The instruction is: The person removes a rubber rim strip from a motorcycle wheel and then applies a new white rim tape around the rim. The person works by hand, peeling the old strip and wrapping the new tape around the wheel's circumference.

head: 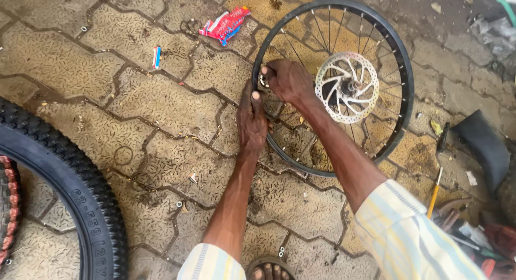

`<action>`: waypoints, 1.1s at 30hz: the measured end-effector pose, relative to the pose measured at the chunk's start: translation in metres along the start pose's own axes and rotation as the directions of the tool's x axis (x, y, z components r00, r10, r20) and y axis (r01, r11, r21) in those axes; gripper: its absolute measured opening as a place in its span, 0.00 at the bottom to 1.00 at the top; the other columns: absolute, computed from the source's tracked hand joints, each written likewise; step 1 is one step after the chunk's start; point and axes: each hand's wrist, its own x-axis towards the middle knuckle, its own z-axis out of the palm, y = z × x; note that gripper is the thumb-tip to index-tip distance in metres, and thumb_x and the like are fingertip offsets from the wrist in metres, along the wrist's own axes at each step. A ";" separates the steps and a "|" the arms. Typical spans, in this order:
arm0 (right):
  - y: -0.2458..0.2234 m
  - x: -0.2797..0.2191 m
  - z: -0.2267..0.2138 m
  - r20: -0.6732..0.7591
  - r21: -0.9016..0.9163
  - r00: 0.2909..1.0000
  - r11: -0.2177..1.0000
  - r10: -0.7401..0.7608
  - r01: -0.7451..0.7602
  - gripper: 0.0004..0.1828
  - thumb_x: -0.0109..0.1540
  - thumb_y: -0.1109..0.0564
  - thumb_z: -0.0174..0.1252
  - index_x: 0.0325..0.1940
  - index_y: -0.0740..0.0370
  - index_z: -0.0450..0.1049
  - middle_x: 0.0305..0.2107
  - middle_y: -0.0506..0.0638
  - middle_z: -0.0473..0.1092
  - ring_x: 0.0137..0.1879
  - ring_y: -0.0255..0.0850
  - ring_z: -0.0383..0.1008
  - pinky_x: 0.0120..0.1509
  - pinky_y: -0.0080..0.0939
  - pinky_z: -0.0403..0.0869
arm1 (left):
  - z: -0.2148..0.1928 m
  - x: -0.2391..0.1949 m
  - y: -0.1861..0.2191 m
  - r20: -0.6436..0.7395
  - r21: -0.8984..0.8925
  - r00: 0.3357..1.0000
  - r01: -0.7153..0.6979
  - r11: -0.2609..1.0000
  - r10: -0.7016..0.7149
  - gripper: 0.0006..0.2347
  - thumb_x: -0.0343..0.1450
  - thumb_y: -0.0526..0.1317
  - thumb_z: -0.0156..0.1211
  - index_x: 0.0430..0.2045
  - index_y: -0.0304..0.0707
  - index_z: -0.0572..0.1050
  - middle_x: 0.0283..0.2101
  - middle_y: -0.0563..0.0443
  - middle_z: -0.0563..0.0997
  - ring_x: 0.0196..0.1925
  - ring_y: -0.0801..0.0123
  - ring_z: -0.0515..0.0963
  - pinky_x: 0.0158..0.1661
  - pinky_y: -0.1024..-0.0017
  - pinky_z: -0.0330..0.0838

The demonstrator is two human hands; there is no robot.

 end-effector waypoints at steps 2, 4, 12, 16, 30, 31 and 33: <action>0.003 -0.005 -0.004 -0.060 0.186 0.964 0.946 -0.259 0.266 0.11 0.68 0.59 0.54 0.50 0.68 0.76 0.33 0.57 0.77 0.32 0.47 0.80 0.33 0.51 0.74 | -0.002 0.002 0.002 0.043 0.000 0.999 0.008 1.000 -0.008 0.26 0.77 0.58 0.33 0.68 0.49 0.60 0.45 0.42 0.77 0.16 0.77 0.74 0.13 0.77 0.74; 0.009 -0.008 -0.005 -0.055 0.054 0.975 0.974 -0.217 0.220 0.23 0.61 0.53 0.61 0.55 0.69 0.73 0.26 0.58 0.74 0.30 0.50 0.78 0.32 0.52 0.74 | -0.004 0.011 0.004 0.086 -0.086 0.996 0.010 0.996 -0.003 0.24 0.81 0.56 0.36 0.69 0.47 0.63 0.46 0.38 0.78 0.19 0.76 0.72 0.17 0.78 0.71; 0.027 -0.005 0.020 -0.218 -0.035 0.971 0.995 -0.096 0.090 0.15 0.73 0.61 0.47 0.40 0.64 0.79 0.16 0.53 0.68 0.18 0.41 0.65 0.20 0.49 0.63 | -0.008 0.004 0.006 0.138 -0.034 0.990 0.017 0.999 -0.012 0.25 0.79 0.58 0.33 0.68 0.52 0.59 0.53 0.42 0.76 0.22 0.74 0.77 0.20 0.72 0.78; 0.018 -0.005 0.009 -0.239 -0.021 0.963 0.992 -0.124 0.123 0.15 0.71 0.60 0.51 0.35 0.67 0.79 0.16 0.52 0.68 0.18 0.38 0.62 0.21 0.46 0.61 | -0.008 0.004 0.001 0.126 0.018 0.991 0.051 0.999 -0.053 0.27 0.77 0.62 0.32 0.70 0.55 0.59 0.50 0.41 0.78 0.23 0.73 0.79 0.22 0.72 0.80; 0.017 -0.023 -0.009 -0.129 0.185 0.954 0.939 -0.269 0.290 0.11 0.63 0.62 0.57 0.47 0.72 0.73 0.18 0.55 0.70 0.20 0.38 0.66 0.19 0.41 0.64 | -0.009 0.006 -0.006 0.154 -0.092 0.986 0.079 0.993 -0.064 0.30 0.75 0.65 0.38 0.70 0.55 0.59 0.59 0.39 0.76 0.29 0.72 0.80 0.27 0.72 0.80; 0.016 -0.024 -0.009 -0.134 0.165 0.955 0.945 -0.264 0.284 0.10 0.65 0.60 0.57 0.46 0.71 0.73 0.17 0.54 0.69 0.18 0.38 0.65 0.17 0.41 0.62 | -0.010 0.004 -0.003 0.154 -0.077 0.987 0.058 0.995 -0.045 0.30 0.76 0.65 0.38 0.71 0.55 0.59 0.60 0.40 0.75 0.31 0.73 0.81 0.28 0.72 0.81; 0.013 -0.023 -0.008 -0.105 0.060 0.979 0.982 -0.173 0.180 0.09 0.69 0.58 0.54 0.43 0.68 0.74 0.17 0.54 0.69 0.17 0.39 0.65 0.17 0.43 0.60 | -0.009 0.001 0.002 0.165 -0.075 0.985 0.066 0.995 -0.053 0.29 0.76 0.65 0.38 0.71 0.56 0.59 0.58 0.42 0.77 0.30 0.74 0.81 0.27 0.73 0.80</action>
